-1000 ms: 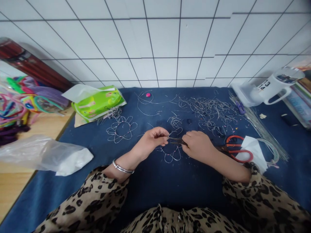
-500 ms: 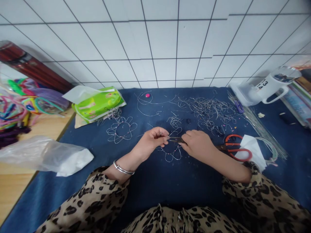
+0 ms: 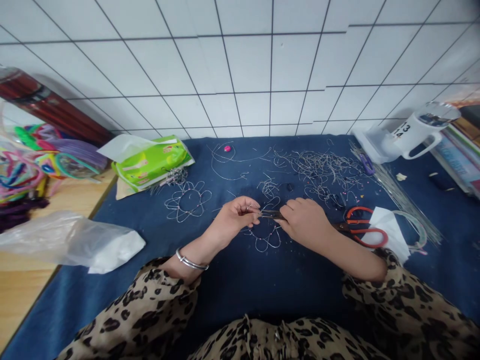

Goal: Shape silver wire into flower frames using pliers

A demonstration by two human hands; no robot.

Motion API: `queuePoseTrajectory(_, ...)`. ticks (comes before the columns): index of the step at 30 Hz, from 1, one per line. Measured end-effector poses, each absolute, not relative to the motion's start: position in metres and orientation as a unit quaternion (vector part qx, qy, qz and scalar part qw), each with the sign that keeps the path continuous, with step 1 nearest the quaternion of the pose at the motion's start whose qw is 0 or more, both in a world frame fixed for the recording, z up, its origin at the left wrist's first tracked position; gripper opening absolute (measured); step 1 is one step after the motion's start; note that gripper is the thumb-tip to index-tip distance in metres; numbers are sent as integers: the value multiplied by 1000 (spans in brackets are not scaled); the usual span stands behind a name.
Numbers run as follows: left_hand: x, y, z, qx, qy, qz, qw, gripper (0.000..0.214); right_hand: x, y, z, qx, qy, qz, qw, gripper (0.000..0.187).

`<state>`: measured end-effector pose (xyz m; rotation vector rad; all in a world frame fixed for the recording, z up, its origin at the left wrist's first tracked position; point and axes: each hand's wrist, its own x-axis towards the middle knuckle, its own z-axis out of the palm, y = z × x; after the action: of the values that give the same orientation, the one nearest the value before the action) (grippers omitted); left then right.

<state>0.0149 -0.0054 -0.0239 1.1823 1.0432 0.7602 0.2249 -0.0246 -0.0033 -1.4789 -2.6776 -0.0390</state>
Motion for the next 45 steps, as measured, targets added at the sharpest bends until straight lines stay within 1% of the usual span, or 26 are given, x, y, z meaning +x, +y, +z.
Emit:
queuePoseTrajectory(8, 17, -8, -23, 519, 459, 331, 641, 22, 224, -25, -4, -467, -883, -17, 42, 25)
queuePoseTrajectory(19, 14, -5, -21, 482, 457, 323, 674, 18, 226, -24, -3, -453, -889, -56, 43, 16)
queuePoseTrajectory(27, 14, -4, -19, 459, 461, 320, 688, 17, 224, -26, -11, -456, -886, -70, 49, 17)
queuePoseTrajectory(45, 13, -3, -22, 461, 452, 314, 696, 17, 222, -27, -11, -463, -885, -32, 29, 19)
